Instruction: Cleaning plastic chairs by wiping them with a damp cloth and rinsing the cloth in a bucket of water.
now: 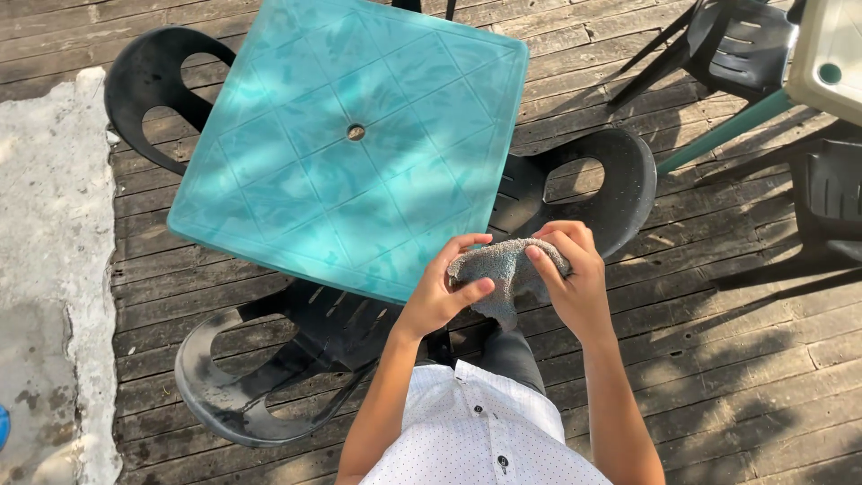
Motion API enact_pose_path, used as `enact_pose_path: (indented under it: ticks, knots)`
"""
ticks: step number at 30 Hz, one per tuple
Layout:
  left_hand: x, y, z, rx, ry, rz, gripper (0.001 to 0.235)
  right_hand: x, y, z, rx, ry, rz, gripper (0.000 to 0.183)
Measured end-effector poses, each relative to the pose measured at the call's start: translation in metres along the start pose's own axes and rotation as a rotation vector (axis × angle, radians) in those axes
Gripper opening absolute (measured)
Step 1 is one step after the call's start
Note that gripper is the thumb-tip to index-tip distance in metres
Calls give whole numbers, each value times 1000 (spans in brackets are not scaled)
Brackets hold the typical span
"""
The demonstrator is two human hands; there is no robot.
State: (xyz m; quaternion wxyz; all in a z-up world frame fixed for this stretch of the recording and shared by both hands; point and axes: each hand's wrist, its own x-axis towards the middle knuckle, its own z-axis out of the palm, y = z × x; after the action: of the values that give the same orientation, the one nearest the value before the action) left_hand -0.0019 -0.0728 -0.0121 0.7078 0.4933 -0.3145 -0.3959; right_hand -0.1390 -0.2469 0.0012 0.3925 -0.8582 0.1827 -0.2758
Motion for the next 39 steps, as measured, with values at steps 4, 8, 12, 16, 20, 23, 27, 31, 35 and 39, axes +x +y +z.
enact_pose_path:
  ticks: [4,8,12,16,20,23,27,31,35,39]
  knots:
    - [19,-17,17,158,29,-74,40,-4,15,-11,78,34,388,21]
    - [37,-40,29,113,-36,-87,29,9,-2,-44,165,-88,-8,51]
    - [56,-55,50,-10,-69,-161,29,0,33,-59,106,-300,204,44]
    - [79,-72,92,-127,-44,-163,32,-8,66,-76,138,-261,291,35]
    - [99,-76,136,-164,69,-107,49,-18,93,-89,327,-54,442,32]
    - [112,-95,154,-276,88,-247,60,-17,105,-99,444,239,516,32]
    - [117,-137,178,-483,223,-486,40,-21,121,-85,257,421,502,33]
    - [129,-153,179,-484,311,-303,34,4,115,-87,-344,461,260,31]
    - [153,-155,186,-679,122,-536,45,21,135,-81,241,544,430,49]
    - [178,-157,167,-448,-13,-565,39,3,182,-60,316,599,704,26]
